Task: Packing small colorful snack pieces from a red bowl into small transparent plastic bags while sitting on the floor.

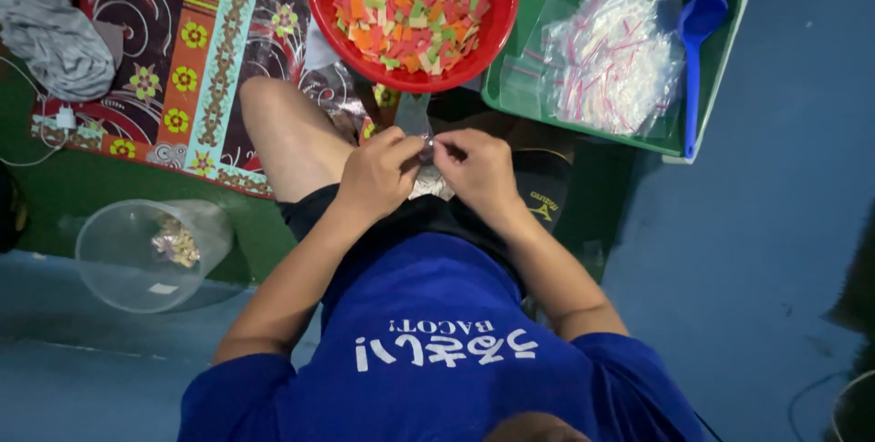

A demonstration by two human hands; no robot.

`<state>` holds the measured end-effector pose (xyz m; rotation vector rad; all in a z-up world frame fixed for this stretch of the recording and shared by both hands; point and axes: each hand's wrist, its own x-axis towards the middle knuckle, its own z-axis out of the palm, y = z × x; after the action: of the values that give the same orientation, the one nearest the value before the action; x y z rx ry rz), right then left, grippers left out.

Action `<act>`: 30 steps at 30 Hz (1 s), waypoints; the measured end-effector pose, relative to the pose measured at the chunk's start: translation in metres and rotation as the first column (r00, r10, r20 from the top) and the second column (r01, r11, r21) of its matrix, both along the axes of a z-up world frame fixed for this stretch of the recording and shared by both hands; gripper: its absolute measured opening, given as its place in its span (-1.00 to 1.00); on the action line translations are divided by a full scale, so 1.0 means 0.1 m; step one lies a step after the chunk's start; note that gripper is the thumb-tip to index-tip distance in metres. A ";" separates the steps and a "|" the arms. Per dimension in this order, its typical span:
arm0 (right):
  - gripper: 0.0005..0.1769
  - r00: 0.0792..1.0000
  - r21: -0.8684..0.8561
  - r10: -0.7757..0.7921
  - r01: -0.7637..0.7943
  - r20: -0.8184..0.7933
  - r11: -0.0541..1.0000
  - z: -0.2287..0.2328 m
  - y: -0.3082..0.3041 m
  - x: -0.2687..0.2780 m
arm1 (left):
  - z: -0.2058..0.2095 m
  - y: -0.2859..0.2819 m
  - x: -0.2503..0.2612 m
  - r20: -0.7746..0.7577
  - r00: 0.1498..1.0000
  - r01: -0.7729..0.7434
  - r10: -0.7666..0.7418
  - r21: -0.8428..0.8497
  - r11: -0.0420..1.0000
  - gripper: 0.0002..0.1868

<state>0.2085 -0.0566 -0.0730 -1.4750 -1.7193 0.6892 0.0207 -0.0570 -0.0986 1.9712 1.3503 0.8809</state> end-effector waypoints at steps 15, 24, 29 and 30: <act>-0.86 0.935 0.035 0.355 -0.354 -0.018 0.935 0.74 0.94 0.06 | 1.02 0.19 -0.34 -0.078 0.993 0.108 -0.085 0.368 0.923 -0.80; -0.56 0.767 0.054 0.402 -0.491 0.501 0.870 -0.02 1.68 -0.23 | 1.32 0.33 -0.60 0.080 0.982 -0.186 0.169 0.536 0.824 -0.80; -0.72 0.756 -0.071 0.393 -0.420 0.524 0.905 -0.09 1.71 -0.32 | 1.31 0.39 -0.61 0.127 0.983 -0.180 0.133 0.512 0.840 -0.83; -0.72 0.756 -0.070 0.389 -0.417 0.526 0.906 -0.09 1.71 -0.31 | 1.28 0.42 -0.61 0.129 0.983 -0.178 0.130 0.513 0.840 -0.83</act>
<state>0.1771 0.1145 -0.0817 -1.3405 -2.5188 0.4603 -0.0401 -0.0147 0.0295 2.1984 1.3261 1.5314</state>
